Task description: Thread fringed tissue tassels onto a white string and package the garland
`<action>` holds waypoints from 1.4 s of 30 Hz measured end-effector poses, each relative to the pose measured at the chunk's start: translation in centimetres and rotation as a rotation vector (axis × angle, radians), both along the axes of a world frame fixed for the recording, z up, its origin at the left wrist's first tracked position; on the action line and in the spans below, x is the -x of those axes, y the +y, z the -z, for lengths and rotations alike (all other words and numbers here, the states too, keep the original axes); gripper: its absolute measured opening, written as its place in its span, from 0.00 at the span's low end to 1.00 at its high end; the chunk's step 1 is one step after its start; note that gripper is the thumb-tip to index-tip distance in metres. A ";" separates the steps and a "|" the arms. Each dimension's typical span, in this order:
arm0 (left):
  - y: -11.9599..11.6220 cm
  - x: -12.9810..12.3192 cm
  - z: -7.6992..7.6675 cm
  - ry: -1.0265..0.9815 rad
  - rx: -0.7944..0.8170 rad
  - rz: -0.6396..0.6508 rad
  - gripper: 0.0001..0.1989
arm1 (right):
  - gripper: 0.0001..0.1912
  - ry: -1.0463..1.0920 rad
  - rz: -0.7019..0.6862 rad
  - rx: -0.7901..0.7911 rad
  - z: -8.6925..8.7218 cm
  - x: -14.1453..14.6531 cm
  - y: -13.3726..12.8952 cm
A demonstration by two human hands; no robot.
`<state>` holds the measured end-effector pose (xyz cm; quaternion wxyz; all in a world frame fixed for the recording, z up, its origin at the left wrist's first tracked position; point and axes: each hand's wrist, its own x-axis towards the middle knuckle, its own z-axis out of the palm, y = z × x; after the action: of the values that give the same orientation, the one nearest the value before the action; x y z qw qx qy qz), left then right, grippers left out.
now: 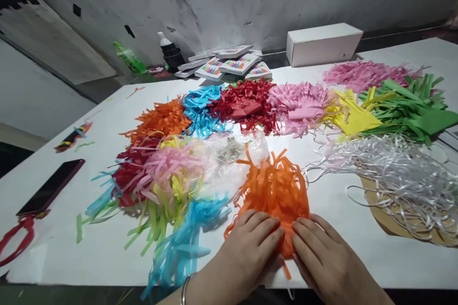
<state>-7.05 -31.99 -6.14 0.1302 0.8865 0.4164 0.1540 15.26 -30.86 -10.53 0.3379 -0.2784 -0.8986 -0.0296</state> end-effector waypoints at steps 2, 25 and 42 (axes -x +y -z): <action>0.1 -0.4 0.3 -0.007 0.029 0.000 0.15 | 0.15 0.015 0.027 0.034 0.5 0.3 -0.1; -0.1 -0.2 -0.5 -0.056 0.118 -0.048 0.17 | 0.15 0.037 -0.056 0.005 -0.5 0.4 0.7; -0.9 -0.4 -0.1 -0.082 0.078 -0.042 0.18 | 0.16 0.054 0.023 0.050 -0.1 0.6 -0.2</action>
<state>-6.63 -32.86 -6.06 0.1782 0.8649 0.4348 0.1765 14.62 -31.01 -10.43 0.3545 -0.2977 -0.8864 -0.0033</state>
